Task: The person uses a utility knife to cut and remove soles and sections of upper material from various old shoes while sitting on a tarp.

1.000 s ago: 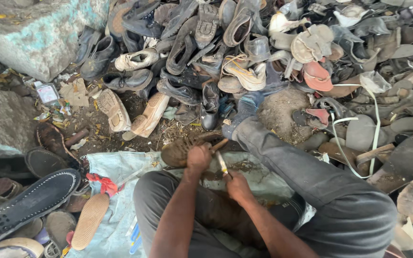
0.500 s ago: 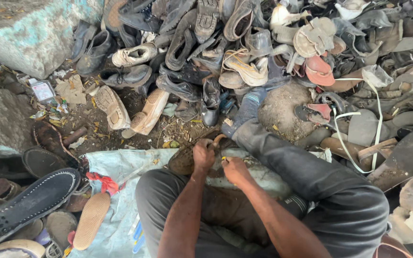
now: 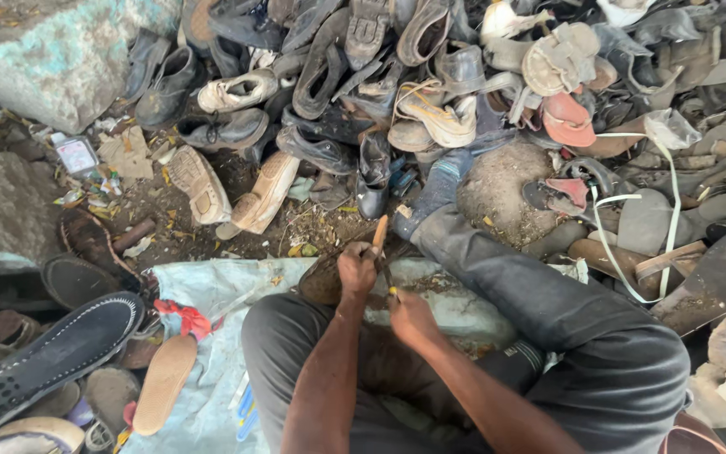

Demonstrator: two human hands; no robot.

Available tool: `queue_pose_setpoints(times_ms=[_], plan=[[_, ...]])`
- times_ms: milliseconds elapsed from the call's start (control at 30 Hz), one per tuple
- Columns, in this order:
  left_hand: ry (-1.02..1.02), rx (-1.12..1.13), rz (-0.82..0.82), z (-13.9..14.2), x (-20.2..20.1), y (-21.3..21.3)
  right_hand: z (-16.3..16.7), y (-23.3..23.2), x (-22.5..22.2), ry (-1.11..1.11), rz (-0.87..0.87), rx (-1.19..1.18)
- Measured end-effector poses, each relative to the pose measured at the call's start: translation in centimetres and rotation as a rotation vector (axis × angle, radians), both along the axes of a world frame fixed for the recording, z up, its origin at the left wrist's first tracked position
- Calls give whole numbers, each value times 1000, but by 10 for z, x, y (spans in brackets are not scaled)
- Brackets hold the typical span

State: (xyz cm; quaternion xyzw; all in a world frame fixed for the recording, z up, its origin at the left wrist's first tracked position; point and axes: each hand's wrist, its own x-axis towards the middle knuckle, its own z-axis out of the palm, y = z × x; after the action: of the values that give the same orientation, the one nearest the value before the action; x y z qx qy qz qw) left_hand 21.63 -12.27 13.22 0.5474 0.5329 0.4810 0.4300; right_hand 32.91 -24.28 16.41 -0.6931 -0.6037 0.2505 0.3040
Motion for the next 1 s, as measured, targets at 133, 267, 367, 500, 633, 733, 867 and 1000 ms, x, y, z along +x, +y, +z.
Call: queue_pose_setpoints(times_ms=[133, 267, 367, 500, 633, 733, 867, 1000], plan=[[13, 124, 43, -3, -1, 1, -11, -16, 16, 35, 10, -150], [0, 33, 42, -2, 0, 0, -27, 15, 15, 54, -44, -66], [36, 52, 59, -1, 1, 0, -37, 40, 7, 69, -57, -43], [-3, 12, 39, -3, -1, 1, -39, 43, 1, -108, -59, -42], [-2, 161, 22, -7, -2, 5, -34, 17, 6, -47, -21, -34], [-60, 9, 0, -8, -2, 5, -34, 20, 9, -52, 23, -49], [-58, 64, 37, -9, -3, 3, -41, 39, 1, -147, 20, -108], [-814, -55, 158, -7, -7, 6, -36, 1, -3, -132, 130, 9]])
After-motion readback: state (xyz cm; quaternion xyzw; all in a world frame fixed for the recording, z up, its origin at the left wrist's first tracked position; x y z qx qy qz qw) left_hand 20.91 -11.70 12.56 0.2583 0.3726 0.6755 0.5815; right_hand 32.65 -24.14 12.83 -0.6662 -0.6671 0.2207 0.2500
